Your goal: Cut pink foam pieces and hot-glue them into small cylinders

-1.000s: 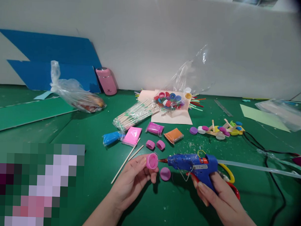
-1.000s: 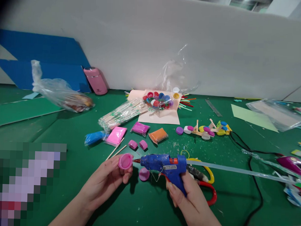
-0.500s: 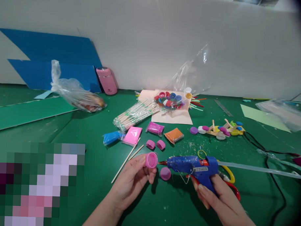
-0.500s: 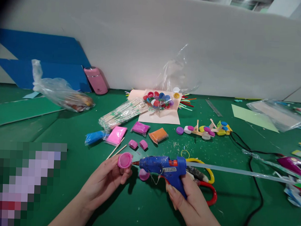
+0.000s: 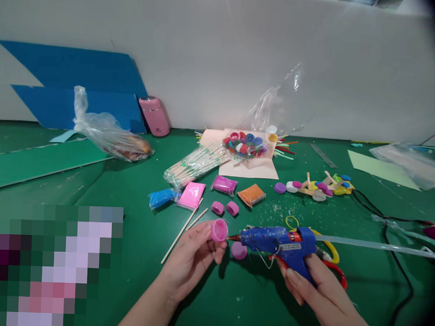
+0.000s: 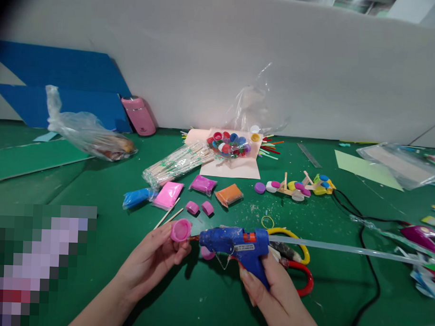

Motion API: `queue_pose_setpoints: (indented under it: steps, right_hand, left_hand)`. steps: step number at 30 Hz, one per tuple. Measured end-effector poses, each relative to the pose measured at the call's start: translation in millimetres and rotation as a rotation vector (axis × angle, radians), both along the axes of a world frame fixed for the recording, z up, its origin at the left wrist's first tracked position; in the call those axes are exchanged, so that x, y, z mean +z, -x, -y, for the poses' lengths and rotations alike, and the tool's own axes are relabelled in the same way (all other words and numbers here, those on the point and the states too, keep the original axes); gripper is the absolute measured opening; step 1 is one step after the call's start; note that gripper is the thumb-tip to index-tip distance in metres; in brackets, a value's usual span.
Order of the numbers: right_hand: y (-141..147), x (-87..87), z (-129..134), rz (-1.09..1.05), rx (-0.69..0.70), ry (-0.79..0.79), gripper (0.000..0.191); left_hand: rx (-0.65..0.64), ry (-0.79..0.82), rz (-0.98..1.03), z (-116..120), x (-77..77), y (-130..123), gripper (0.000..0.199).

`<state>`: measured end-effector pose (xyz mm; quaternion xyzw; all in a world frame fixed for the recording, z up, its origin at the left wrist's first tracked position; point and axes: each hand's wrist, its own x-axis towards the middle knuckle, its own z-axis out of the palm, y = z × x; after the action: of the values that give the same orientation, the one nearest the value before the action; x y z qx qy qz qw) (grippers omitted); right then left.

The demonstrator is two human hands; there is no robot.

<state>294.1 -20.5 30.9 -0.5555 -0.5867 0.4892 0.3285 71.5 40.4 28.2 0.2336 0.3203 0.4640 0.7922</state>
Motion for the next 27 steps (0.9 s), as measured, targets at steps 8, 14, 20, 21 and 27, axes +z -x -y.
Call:
queue_pose_setpoints:
  steps: [8, 14, 20, 21, 27]
  right_hand:
    - [3, 1.6, 0, -0.002, -0.032, -0.020, 0.021]
    - [6, 3.7, 1, -0.025, -0.057, 0.030, 0.023]
    - [11, 5.2, 1, -0.059, -0.069, 0.022, 0.022]
    - [11, 5.5, 1, -0.064, -0.066, 0.020, 0.022]
    - [16, 10.0, -1, -0.038, -0.116, 0.005, 0.024]
  left_hand:
    - [-0.009, -0.031, -0.012, 0, -1.0, 0, 0.017]
    - [-0.012, -0.054, -0.023, 0, -1.6, 0, 0.019]
    - [-0.007, -0.042, -0.016, 0, -2.9, -1, 0.018]
    - [-0.006, -0.040, -0.014, 0, -3.0, -1, 0.017]
    - [-0.006, -0.060, -0.015, 0, -3.1, -1, 0.018]
